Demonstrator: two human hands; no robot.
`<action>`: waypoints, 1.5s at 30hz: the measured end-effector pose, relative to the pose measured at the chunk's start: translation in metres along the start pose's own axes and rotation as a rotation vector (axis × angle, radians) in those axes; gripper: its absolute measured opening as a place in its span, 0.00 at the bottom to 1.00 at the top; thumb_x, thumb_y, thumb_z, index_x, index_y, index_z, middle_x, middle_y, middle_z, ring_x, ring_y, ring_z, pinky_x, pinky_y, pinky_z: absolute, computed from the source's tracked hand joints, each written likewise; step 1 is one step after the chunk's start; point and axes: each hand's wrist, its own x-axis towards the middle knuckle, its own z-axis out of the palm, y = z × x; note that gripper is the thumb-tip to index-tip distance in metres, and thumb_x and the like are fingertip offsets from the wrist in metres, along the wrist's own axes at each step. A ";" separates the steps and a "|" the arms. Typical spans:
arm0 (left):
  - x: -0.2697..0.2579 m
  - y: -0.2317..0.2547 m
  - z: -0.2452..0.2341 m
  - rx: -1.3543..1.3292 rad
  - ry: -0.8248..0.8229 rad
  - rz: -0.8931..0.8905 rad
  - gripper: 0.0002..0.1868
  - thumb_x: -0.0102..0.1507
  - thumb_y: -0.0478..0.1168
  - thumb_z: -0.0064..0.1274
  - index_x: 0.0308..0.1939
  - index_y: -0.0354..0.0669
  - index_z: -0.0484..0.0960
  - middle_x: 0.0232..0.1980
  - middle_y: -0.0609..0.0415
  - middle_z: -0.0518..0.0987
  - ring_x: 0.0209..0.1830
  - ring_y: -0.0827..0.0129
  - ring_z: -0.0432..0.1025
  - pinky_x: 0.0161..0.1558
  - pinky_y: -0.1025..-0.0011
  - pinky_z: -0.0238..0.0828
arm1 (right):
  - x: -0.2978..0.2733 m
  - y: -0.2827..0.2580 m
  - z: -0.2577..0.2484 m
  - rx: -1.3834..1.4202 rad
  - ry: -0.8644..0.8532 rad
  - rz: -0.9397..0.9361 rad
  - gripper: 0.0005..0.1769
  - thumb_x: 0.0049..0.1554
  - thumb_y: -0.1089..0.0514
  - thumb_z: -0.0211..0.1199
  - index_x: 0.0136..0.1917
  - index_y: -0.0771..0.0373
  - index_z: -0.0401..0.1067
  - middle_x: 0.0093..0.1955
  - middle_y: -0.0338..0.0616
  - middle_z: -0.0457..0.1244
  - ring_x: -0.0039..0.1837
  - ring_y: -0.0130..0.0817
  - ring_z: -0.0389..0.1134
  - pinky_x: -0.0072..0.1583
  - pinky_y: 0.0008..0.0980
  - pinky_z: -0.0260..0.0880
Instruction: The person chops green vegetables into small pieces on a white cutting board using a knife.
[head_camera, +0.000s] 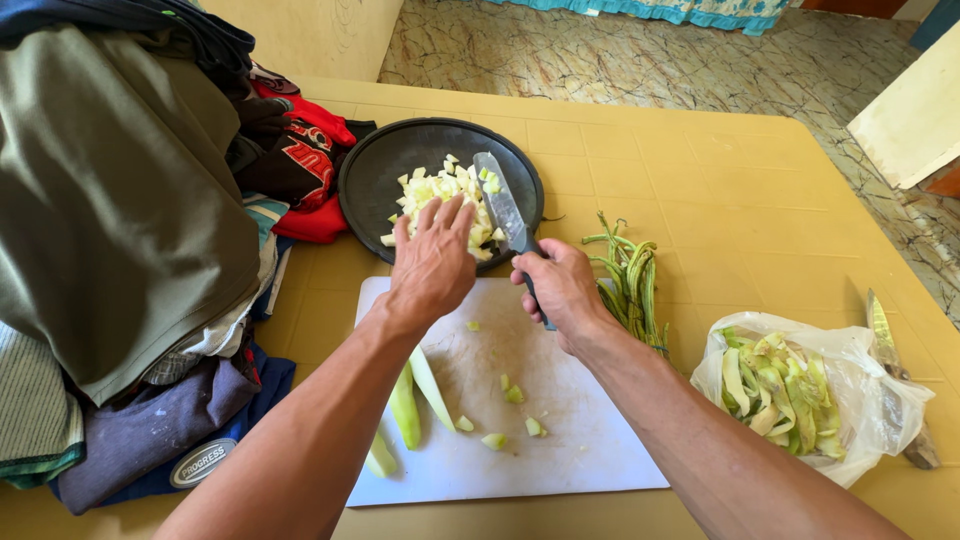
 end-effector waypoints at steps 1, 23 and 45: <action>-0.002 0.003 -0.002 0.000 0.002 -0.002 0.34 0.55 0.31 0.49 0.68 0.38 0.68 0.74 0.45 0.63 0.75 0.50 0.54 0.68 0.43 0.45 | 0.000 0.000 0.000 -0.002 -0.002 -0.001 0.08 0.58 0.57 0.59 0.46 0.65 0.68 0.36 0.41 0.64 0.26 0.24 0.59 0.28 0.29 0.56; 0.020 -0.014 0.018 0.058 -0.015 0.067 0.41 0.54 0.29 0.46 0.73 0.42 0.62 0.80 0.49 0.60 0.77 0.52 0.52 0.67 0.44 0.50 | -0.016 0.014 0.001 -0.032 -0.034 -0.042 0.08 0.57 0.58 0.60 0.47 0.64 0.68 0.36 0.41 0.64 0.26 0.24 0.59 0.27 0.28 0.56; -0.071 0.000 -0.003 -0.121 -0.179 -0.114 0.19 0.59 0.39 0.51 0.53 0.37 0.81 0.54 0.43 0.75 0.59 0.49 0.67 0.56 0.52 0.66 | -0.119 0.041 -0.063 -0.163 -0.043 0.126 0.15 0.56 0.50 0.60 0.48 0.66 0.72 0.35 0.42 0.64 0.23 0.26 0.57 0.26 0.31 0.55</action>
